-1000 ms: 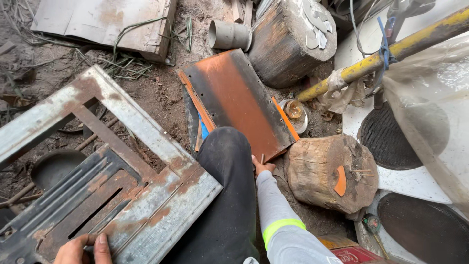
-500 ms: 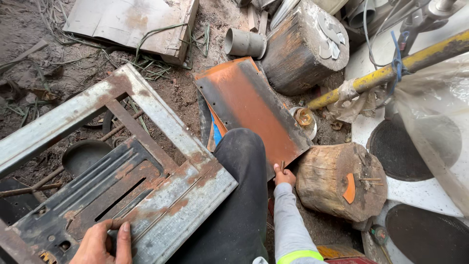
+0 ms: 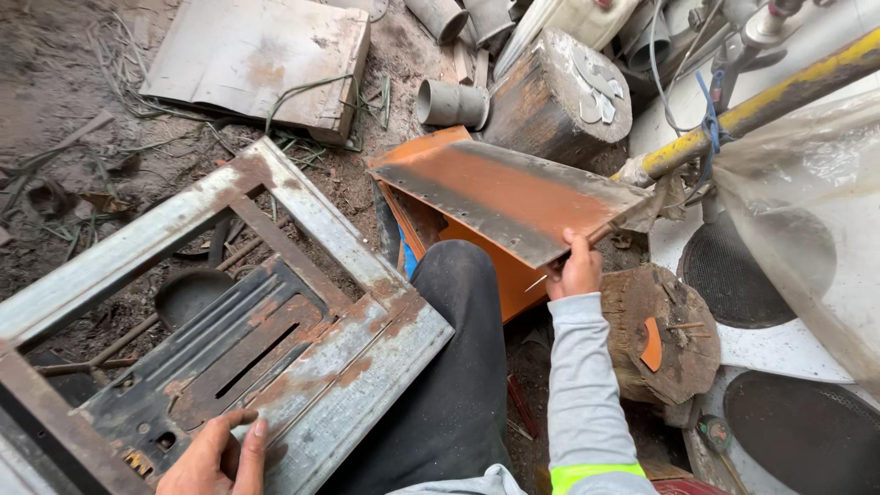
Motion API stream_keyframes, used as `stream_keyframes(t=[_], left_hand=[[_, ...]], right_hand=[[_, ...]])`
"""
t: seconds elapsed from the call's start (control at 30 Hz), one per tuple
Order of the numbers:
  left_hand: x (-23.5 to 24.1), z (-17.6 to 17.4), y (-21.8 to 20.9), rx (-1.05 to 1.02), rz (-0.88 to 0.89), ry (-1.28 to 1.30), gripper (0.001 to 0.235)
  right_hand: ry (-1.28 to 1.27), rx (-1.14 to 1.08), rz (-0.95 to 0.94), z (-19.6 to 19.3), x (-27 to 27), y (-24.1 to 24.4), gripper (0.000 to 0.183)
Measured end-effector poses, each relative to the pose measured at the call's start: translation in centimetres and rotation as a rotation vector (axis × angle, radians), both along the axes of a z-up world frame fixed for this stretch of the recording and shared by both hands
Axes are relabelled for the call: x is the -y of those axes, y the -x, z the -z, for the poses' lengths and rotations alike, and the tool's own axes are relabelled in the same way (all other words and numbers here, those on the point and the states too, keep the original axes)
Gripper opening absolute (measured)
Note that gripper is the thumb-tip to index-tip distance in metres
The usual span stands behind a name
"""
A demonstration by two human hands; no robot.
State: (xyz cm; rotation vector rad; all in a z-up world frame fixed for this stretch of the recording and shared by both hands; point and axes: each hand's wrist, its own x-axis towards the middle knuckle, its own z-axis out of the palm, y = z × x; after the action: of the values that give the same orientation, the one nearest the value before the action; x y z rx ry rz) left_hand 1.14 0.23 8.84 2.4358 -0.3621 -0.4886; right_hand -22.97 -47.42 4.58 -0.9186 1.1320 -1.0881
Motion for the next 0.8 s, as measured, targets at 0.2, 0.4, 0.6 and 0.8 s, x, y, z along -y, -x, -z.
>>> stream_keyframes(t=[0.2, 0.4, 0.6, 0.8], left_hand=[[-2.6, -0.5, -0.2, -0.16, -0.005, 0.024, 0.024], [-0.9, -5.2, -1.1, -0.082, 0.195, 0.369, 0.023], [-2.2, -9.1, -1.9, -0.046, 0.121, 0.385, 0.022], [-8.6, -11.2, -1.9, 0.017, -0.162, 0.424, 0.022]], right_hand=[[0.091, 0.049, -0.087, -7.9, -6.3, -0.5, 0.017], [0.068, 0.276, -0.246, -12.0, -13.7, -1.5, 0.016], [-0.342, 0.216, -0.548, -8.1, -21.7, 0.7, 0.034], [-0.57, 0.097, -0.858, -1.4, -21.9, 4.6, 0.053]])
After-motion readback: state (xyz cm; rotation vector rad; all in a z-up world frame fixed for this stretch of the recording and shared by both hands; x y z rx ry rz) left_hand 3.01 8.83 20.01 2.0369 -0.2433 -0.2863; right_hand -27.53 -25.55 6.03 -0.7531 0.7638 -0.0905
